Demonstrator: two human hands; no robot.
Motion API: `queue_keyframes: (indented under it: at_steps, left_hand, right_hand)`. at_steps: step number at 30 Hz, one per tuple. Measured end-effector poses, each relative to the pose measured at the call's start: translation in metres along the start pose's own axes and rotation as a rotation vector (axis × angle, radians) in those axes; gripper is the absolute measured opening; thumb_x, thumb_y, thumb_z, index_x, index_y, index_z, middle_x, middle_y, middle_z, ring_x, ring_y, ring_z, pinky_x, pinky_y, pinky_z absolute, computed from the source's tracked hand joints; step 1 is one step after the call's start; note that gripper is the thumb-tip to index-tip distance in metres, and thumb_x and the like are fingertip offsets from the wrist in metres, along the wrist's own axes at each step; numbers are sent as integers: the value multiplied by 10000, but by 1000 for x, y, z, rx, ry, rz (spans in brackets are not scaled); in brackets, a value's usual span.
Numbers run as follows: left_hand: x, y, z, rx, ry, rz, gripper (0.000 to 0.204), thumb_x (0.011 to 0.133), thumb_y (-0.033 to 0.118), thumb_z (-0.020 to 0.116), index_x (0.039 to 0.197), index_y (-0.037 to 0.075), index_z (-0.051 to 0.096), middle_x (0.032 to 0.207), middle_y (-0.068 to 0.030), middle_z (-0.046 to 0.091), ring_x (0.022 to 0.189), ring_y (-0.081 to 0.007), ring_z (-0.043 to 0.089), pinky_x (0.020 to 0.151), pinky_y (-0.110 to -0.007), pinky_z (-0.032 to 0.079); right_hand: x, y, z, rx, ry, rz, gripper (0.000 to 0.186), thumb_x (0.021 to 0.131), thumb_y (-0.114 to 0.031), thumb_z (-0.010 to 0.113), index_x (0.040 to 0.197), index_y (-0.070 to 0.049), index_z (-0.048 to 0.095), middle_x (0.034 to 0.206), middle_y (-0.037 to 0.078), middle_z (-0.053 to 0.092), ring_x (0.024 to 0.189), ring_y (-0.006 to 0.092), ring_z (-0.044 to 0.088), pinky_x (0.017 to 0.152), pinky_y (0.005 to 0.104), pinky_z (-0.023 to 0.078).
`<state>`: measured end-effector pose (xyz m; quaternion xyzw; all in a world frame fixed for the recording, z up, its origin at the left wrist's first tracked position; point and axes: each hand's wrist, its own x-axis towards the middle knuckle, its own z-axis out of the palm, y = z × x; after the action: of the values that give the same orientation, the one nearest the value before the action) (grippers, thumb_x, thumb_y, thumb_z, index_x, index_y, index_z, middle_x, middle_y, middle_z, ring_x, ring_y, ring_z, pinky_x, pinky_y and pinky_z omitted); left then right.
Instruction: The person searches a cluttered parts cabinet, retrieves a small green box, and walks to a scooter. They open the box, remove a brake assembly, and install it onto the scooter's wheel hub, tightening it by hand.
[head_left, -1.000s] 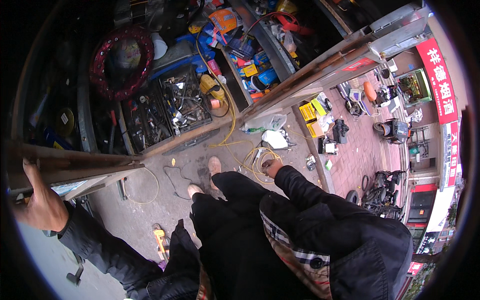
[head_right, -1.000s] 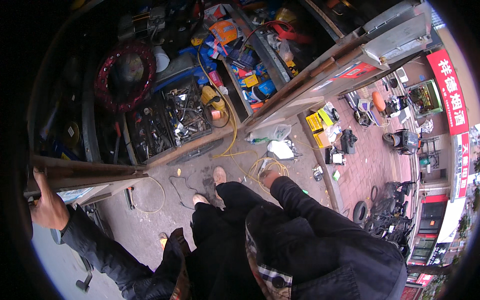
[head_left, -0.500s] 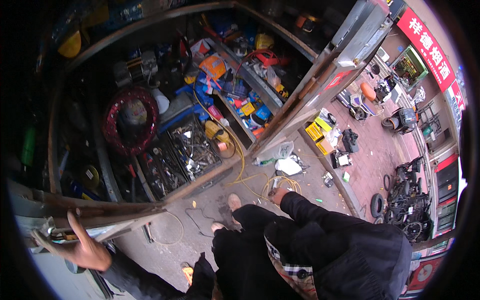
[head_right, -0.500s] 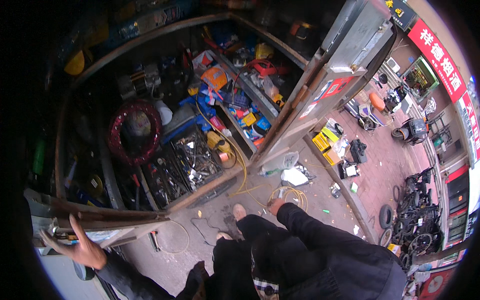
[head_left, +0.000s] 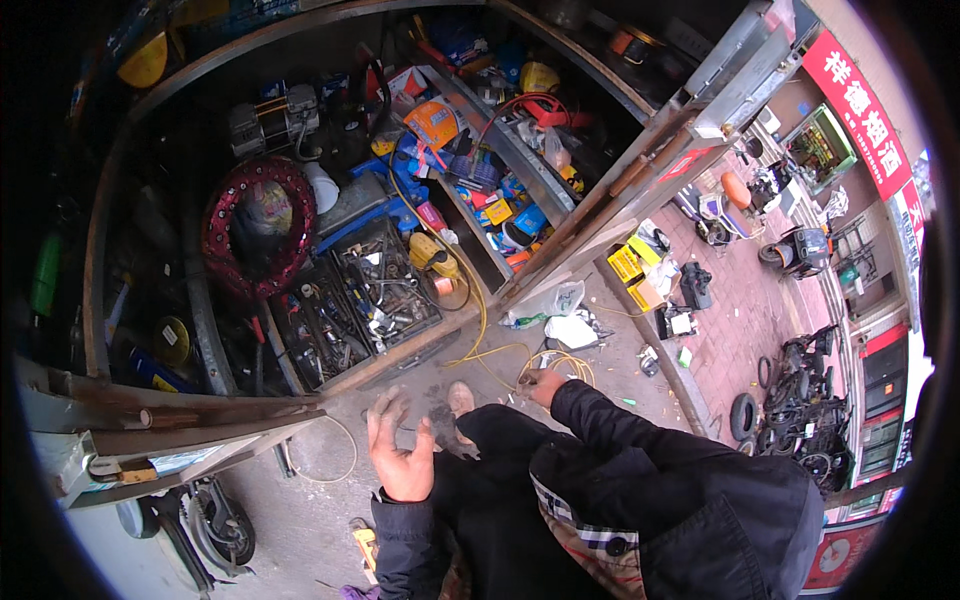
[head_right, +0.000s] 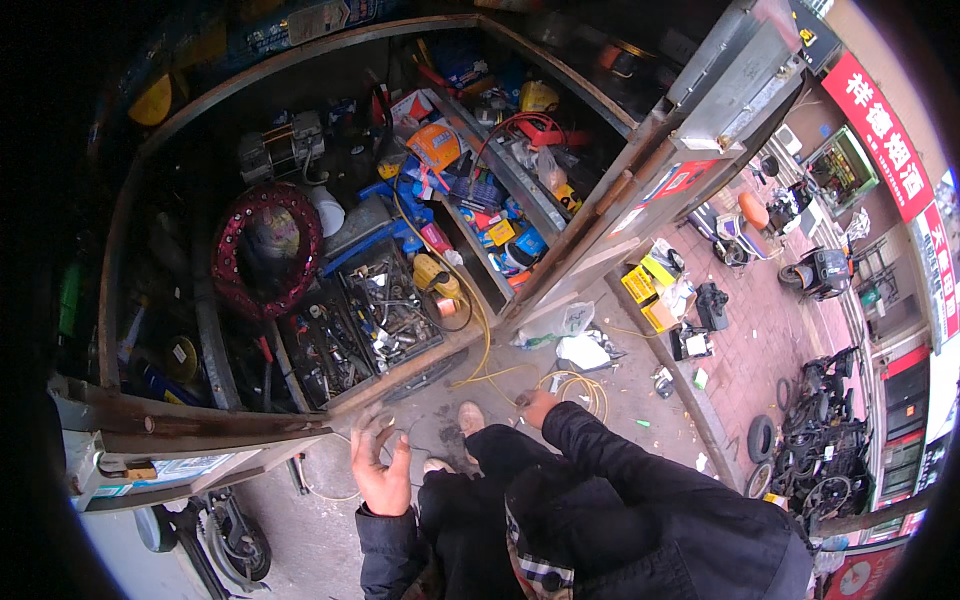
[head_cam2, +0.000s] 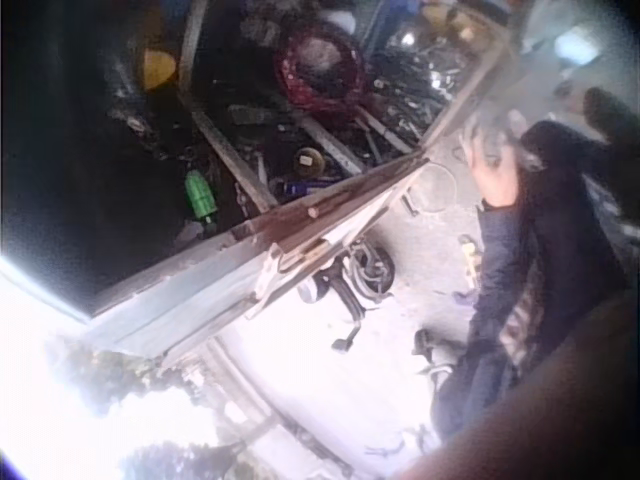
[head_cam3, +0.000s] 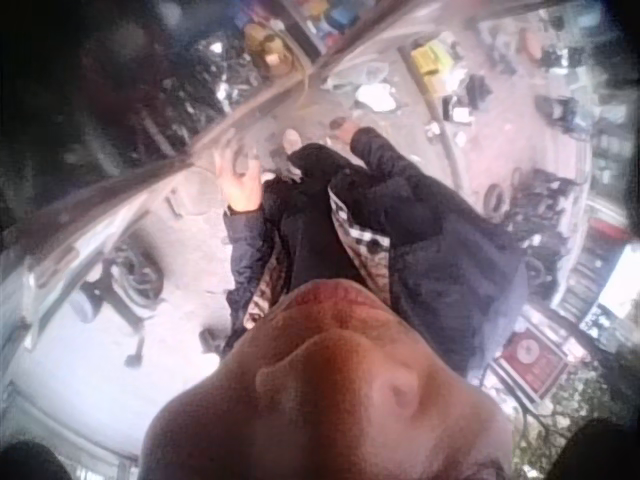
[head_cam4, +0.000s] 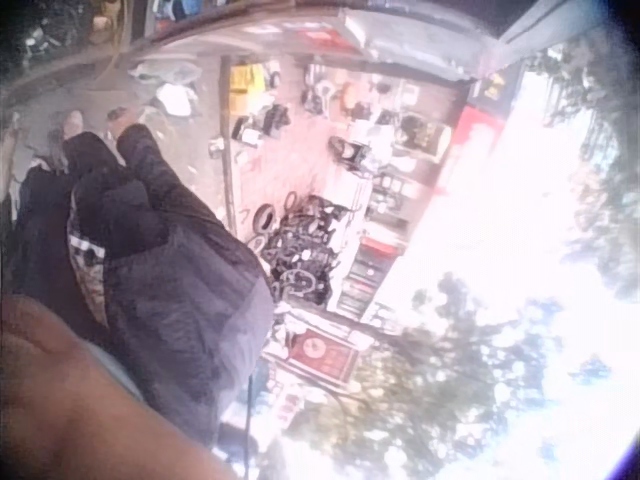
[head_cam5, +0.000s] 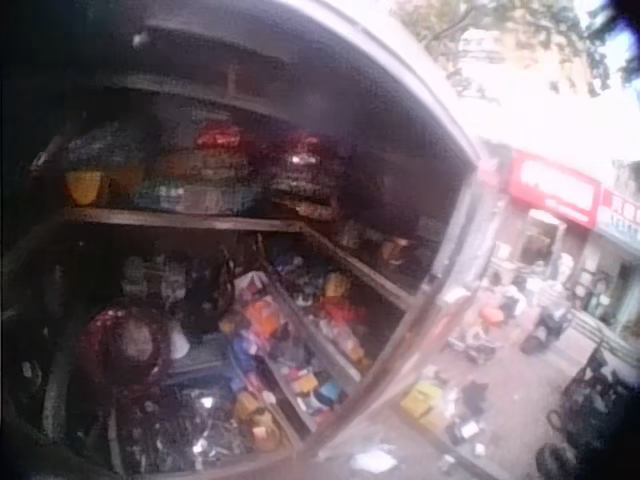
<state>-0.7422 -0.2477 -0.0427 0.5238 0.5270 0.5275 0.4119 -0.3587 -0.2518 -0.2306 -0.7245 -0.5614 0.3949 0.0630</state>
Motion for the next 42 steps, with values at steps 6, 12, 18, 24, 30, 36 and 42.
queue_keyframes:
  at_steps: [6, 12, 18, 24, 30, 36, 42]
  left_hand:
    - [-12, -52, -12, -60, 36, -122, 315, 879, -4, 713, 1193, 0, 688, 1379, -162, 623, 1258, -309, 623, 973, -402, 572]
    - [1, -66, -33, -4, 92, -134, 347, 871, -22, 699, 1218, -12, 688, 1306, -166, 629, 1212, -294, 644, 940, -391, 593]
    - [2, -58, -35, 0, 156, -104, 345, 864, -41, 709, 1205, -73, 669, 1239, -177, 626, 1096, -286, 669, 895, -362, 604]
    - [-11, -48, -35, -24, 155, -133, 296, 872, -35, 697, 1165, -62, 670, 1205, -166, 627, 1085, -267, 665, 909, -350, 592]
    - [-28, -48, -41, 43, 157, -184, 295, 896, -14, 677, 1189, -49, 673, 1210, -152, 639, 1114, -264, 666, 937, -360, 584]
    - [-34, -50, -43, 38, 168, -229, 338, 901, -17, 672, 1238, -35, 677, 1235, -147, 645, 1135, -265, 666, 959, -367, 580]
    - [-42, -38, -37, 71, 185, -243, 336, 910, -21, 661, 1245, -31, 676, 1266, -154, 655, 1176, -265, 661, 969, -369, 576]
  right_hand:
    - [-14, 34, 3, -303, 17, 49, 313, 910, -279, 640, 1112, -89, 784, 1092, 222, 764, 1030, 437, 721, 924, 501, 587]
    - [-8, 16, -14, -420, -103, -84, 346, 931, -284, 627, 1183, -99, 775, 1181, 196, 750, 1139, 381, 704, 985, 462, 571]
    - [-1, -13, -22, -408, -100, -207, 320, 951, -240, 608, 1169, -74, 774, 1134, 176, 746, 1116, 365, 715, 979, 431, 586]
    - [-1, -25, -20, -479, -49, -241, 322, 927, -220, 602, 1139, -54, 779, 1094, 161, 757, 1070, 364, 722, 967, 438, 585]
    - [2, -15, -13, -357, -70, -227, 340, 926, -271, 588, 1112, -58, 777, 1143, 154, 754, 1100, 366, 705, 973, 461, 574]
    - [12, -1, 2, -222, -80, -118, 373, 913, -356, 624, 1109, -68, 757, 1121, 194, 749, 1050, 421, 701, 934, 506, 559]
    - [12, 11, 16, -19, -105, -12, 396, 905, -399, 708, 1106, -63, 764, 1064, 218, 765, 1051, 397, 729, 914, 475, 566]
